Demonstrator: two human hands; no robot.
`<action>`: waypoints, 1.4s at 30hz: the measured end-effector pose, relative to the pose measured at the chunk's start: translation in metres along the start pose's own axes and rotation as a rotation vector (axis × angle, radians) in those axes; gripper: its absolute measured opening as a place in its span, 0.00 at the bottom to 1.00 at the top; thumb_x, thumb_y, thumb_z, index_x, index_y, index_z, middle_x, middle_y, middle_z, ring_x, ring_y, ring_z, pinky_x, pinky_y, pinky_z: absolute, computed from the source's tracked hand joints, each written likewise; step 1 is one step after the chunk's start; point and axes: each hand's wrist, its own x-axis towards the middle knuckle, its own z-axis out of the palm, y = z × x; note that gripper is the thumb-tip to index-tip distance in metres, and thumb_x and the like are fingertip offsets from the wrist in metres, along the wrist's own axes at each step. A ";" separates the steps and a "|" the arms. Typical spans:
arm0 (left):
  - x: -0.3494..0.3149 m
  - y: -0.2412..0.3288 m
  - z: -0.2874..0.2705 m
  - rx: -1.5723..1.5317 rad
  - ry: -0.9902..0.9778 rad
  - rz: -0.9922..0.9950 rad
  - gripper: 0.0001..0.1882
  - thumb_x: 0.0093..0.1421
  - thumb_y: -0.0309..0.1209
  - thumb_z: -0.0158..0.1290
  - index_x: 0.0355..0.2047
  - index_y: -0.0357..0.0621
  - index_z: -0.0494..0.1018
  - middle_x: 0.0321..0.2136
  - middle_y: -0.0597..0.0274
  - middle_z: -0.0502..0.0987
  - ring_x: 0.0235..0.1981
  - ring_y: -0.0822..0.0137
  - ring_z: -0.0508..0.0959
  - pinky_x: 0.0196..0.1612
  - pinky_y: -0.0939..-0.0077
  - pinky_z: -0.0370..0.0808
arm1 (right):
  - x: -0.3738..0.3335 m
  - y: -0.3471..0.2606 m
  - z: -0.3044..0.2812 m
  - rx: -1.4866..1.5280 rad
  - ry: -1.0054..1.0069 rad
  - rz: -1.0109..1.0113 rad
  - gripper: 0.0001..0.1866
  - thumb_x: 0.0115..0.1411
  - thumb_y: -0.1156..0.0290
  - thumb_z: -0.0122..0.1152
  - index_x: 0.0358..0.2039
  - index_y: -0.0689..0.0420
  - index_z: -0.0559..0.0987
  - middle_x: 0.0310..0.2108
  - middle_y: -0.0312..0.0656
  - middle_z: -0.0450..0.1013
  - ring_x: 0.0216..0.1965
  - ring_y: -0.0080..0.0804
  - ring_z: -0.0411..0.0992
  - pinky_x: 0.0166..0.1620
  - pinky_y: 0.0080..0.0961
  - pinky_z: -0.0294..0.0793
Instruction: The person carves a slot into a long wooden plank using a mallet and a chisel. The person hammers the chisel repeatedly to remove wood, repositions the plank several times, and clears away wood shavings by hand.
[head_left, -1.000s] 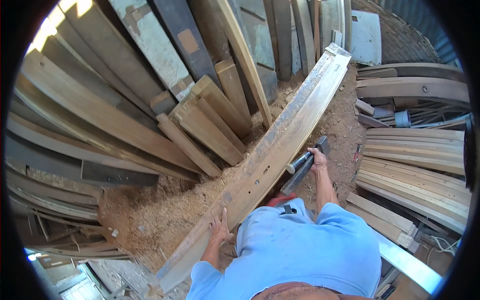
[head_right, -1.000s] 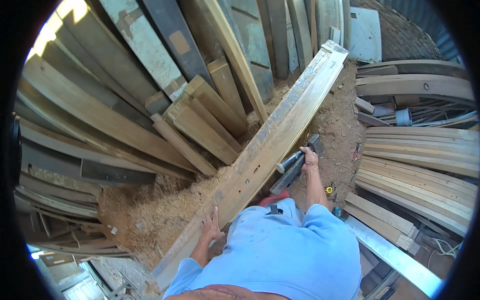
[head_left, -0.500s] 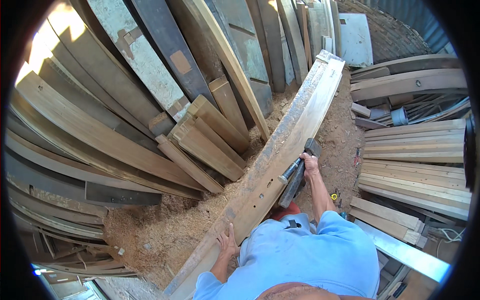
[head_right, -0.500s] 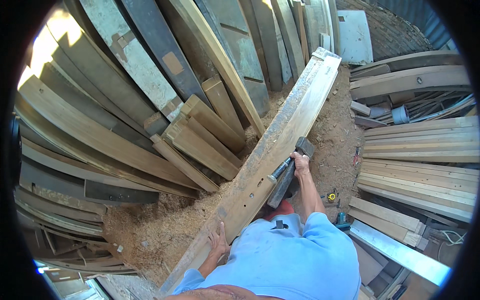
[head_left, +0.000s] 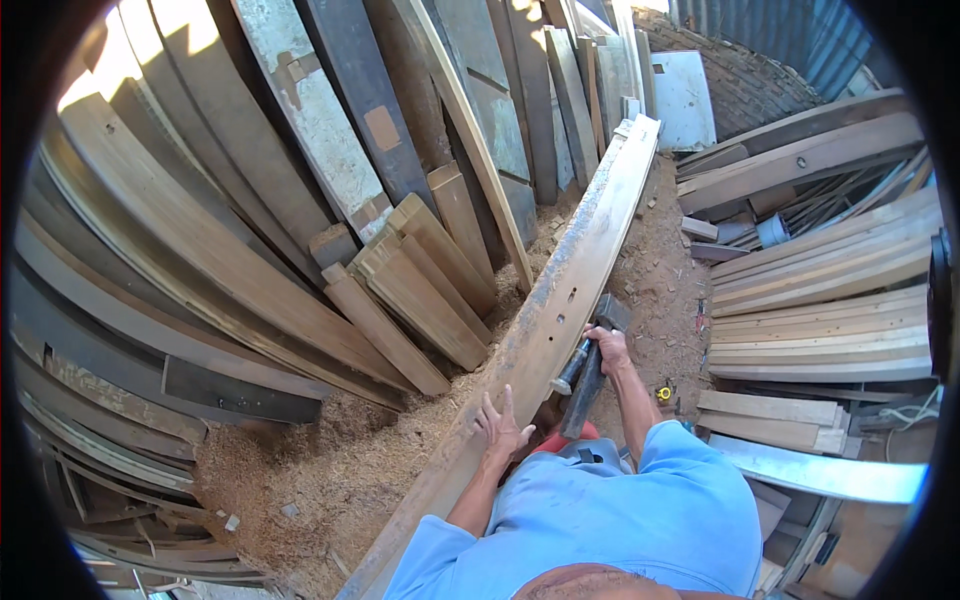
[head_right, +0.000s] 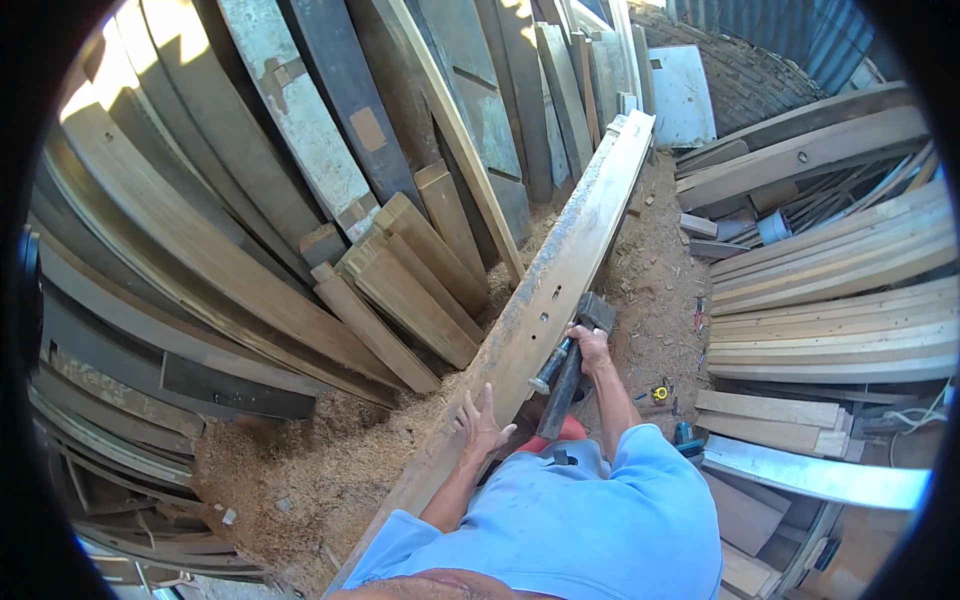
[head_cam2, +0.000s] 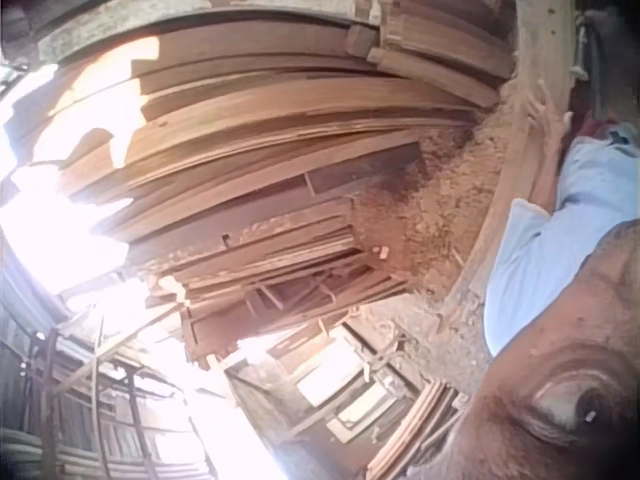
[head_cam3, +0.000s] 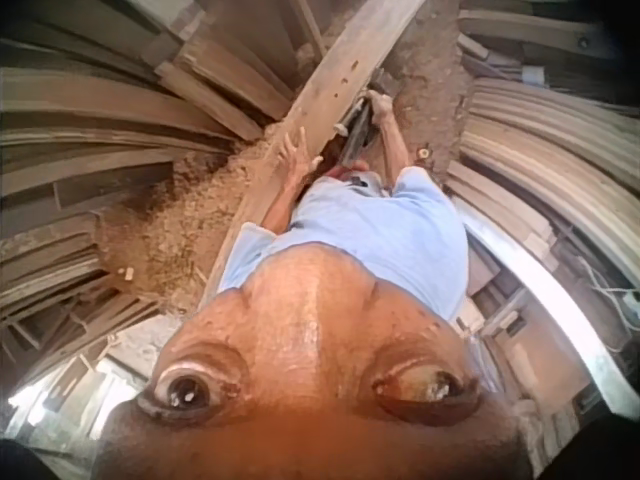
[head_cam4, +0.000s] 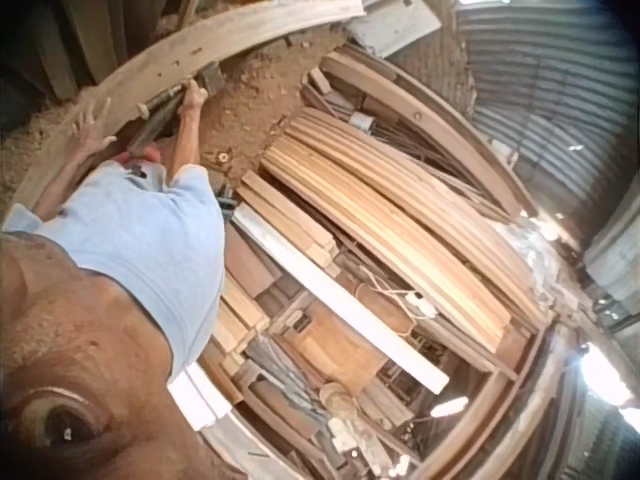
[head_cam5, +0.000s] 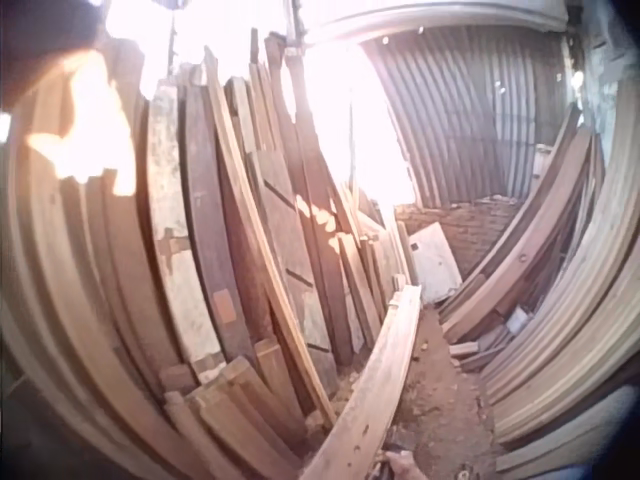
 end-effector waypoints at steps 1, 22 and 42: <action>-0.013 -0.015 -0.003 -0.035 0.026 -0.001 0.64 0.46 0.48 0.72 0.76 0.63 0.42 0.70 0.30 0.45 0.67 0.28 0.53 0.66 0.33 0.52 | -0.016 0.011 0.005 0.000 0.003 0.014 0.09 0.50 0.78 0.64 0.34 0.61 0.81 0.28 0.38 0.78 0.29 0.30 0.77 0.35 0.29 0.78; -0.337 -0.359 0.048 -0.092 -0.118 -0.055 0.54 0.52 0.52 0.63 0.73 0.85 0.41 0.69 0.28 0.46 0.69 0.25 0.47 0.67 0.28 0.45 | -0.234 0.158 0.037 0.100 -0.015 0.006 0.06 0.50 0.76 0.65 0.31 0.58 0.80 0.26 0.37 0.75 0.25 0.30 0.74 0.31 0.33 0.77; -0.172 -0.291 0.026 0.184 -0.048 0.371 0.59 0.58 0.58 0.59 0.76 0.63 0.31 0.72 0.23 0.36 0.71 0.24 0.43 0.70 0.35 0.47 | -0.476 0.230 -0.062 0.056 0.255 -0.363 0.14 0.49 0.74 0.68 0.38 0.55 0.79 0.31 0.31 0.75 0.32 0.23 0.73 0.37 0.26 0.75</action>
